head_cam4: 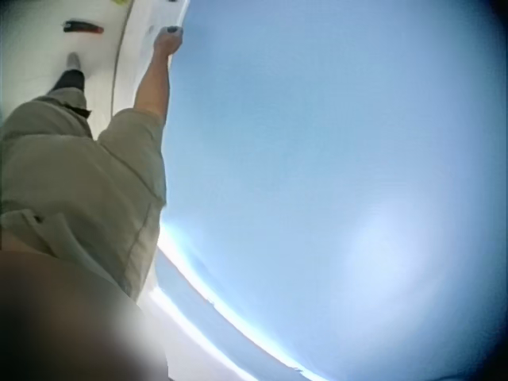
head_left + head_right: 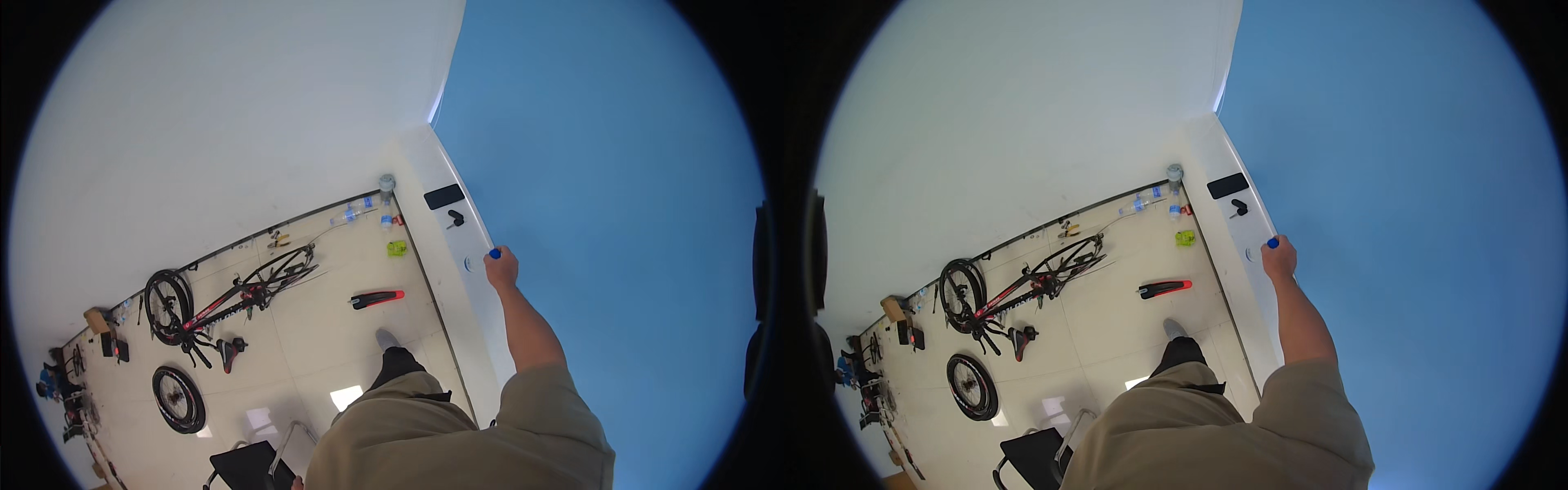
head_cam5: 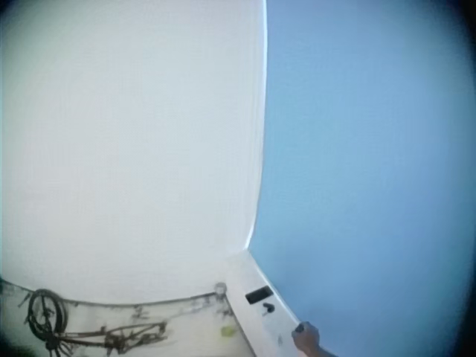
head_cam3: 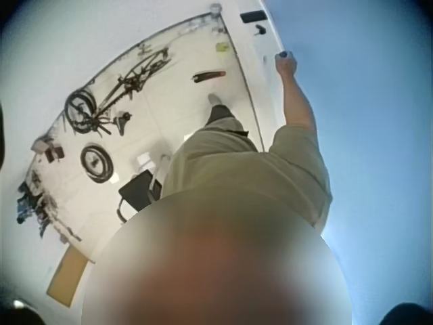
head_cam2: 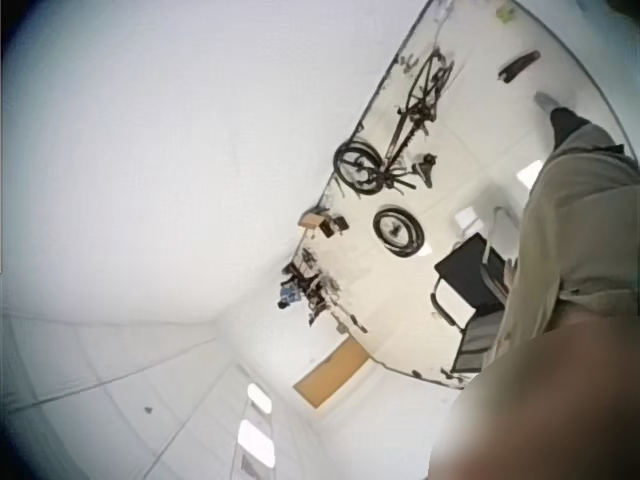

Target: The person enters a room, places a water bottle on a ledge, and sits on a chair. They then use a wrench to adjust and tighten the handlebar stem on a disassembled bicycle lying on the floor.

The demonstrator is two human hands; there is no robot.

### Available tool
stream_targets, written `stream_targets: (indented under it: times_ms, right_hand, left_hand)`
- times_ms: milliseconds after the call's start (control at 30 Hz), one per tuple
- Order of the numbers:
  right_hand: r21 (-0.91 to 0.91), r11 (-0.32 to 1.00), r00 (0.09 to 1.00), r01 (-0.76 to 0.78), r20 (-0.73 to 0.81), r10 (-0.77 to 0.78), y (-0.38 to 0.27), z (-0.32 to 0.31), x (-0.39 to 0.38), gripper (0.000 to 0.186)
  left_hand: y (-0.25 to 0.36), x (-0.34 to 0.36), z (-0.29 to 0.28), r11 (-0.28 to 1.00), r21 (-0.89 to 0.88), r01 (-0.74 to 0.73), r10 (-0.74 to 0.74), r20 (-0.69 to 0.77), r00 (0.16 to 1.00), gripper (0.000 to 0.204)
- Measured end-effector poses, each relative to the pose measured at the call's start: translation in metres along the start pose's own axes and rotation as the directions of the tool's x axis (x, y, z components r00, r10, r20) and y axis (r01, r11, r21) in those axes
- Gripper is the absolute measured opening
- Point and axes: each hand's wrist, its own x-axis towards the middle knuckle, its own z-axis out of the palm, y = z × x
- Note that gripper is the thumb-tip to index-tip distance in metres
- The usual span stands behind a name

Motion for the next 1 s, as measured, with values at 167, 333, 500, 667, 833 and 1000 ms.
stream_targets:
  times_ms: [167,333,500,667,833,1000]
  right_hand:
    - [-0.020,0.998,0.997,-0.060,0.044,0.061,-0.011,0.023,0.053,0.028]
    - [-0.035,0.991,0.991,-0.132,0.030,0.134,-0.016,0.040,0.074,0.032]
    - [-0.066,0.996,0.998,-0.057,0.002,0.057,-0.008,0.058,0.089,0.034]
    - [-0.083,0.994,0.997,-0.071,0.029,0.074,0.005,0.062,0.108,0.039]
    - [-0.134,0.991,0.999,-0.015,0.048,0.022,0.014,0.061,0.114,0.039]
    - [-0.084,0.996,0.998,-0.008,-0.066,0.003,0.001,0.050,0.091,0.037]
  left_hand:
    - [0.046,-0.009,0.012,0.992,0.026,-0.125,0.125,-0.020,0.992,0.034]
    - [0.088,-0.021,0.013,0.985,0.030,-0.172,0.172,0.011,0.985,0.040]
    - [0.120,-0.062,0.025,0.975,0.198,-0.103,0.111,-0.030,0.993,0.040]
    - [0.132,-0.090,0.054,0.998,-0.058,0.028,-0.023,0.075,0.997,0.035]
    - [0.127,-0.080,0.065,0.993,0.113,0.022,-0.036,0.124,0.992,0.045]
    - [0.130,-0.044,0.066,1.000,0.017,-0.018,0.015,0.171,0.985,0.045]
